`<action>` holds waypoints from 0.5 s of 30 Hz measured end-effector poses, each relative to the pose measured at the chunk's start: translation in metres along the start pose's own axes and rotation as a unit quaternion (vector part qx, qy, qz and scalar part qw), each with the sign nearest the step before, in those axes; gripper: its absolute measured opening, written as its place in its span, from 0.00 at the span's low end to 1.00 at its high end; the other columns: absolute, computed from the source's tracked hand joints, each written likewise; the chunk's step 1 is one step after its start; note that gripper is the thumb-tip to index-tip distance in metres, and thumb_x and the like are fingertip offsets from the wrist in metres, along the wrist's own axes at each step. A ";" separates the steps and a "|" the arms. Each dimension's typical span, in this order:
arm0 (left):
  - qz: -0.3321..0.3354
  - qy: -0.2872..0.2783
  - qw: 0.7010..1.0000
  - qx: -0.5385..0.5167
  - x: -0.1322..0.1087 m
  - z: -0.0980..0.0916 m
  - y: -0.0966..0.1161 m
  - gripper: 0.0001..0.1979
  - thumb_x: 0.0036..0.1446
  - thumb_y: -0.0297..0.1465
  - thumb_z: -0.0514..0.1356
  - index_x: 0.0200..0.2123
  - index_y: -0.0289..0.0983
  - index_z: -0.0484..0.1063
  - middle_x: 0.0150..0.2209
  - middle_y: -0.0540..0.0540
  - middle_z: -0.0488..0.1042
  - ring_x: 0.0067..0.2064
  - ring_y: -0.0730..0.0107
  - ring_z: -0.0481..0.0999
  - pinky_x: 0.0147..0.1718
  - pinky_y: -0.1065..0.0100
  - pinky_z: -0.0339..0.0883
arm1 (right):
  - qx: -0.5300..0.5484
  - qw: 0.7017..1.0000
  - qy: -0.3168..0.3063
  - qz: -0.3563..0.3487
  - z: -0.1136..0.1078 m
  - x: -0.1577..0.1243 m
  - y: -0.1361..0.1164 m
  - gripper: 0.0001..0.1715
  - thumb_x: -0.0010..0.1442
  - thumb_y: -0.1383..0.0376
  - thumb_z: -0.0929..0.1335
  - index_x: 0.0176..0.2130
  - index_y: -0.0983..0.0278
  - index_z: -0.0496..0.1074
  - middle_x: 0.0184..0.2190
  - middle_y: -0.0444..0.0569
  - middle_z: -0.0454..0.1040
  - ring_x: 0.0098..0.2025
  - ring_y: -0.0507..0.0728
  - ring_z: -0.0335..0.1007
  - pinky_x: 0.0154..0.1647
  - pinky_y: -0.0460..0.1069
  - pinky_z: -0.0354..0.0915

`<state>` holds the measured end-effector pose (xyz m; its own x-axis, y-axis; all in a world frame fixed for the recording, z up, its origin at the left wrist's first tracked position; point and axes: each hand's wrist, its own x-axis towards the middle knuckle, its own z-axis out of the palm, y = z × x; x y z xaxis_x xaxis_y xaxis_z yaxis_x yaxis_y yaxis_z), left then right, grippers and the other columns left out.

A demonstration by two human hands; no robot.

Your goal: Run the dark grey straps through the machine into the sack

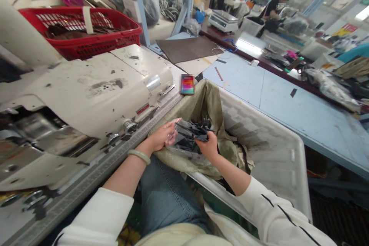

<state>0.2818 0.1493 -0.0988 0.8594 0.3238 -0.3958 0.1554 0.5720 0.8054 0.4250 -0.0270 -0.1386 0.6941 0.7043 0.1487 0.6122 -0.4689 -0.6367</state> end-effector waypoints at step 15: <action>0.023 -0.111 0.992 0.059 -0.006 0.003 -0.001 0.30 0.62 0.40 0.56 0.63 0.31 0.59 0.16 0.59 0.53 0.15 0.80 0.50 0.15 0.76 0.44 | -0.126 0.935 -0.326 -0.060 0.090 0.005 -0.013 0.12 0.63 0.65 0.66 0.44 0.67 0.73 0.39 0.53 0.75 0.40 0.60 0.74 0.41 0.54 0.70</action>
<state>0.2787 0.1444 -0.0958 0.9512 0.1657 -0.2602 0.1574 0.4646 0.8714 0.3861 0.0304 -0.1982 0.2867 0.8964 -0.3380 0.7976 -0.4188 -0.4341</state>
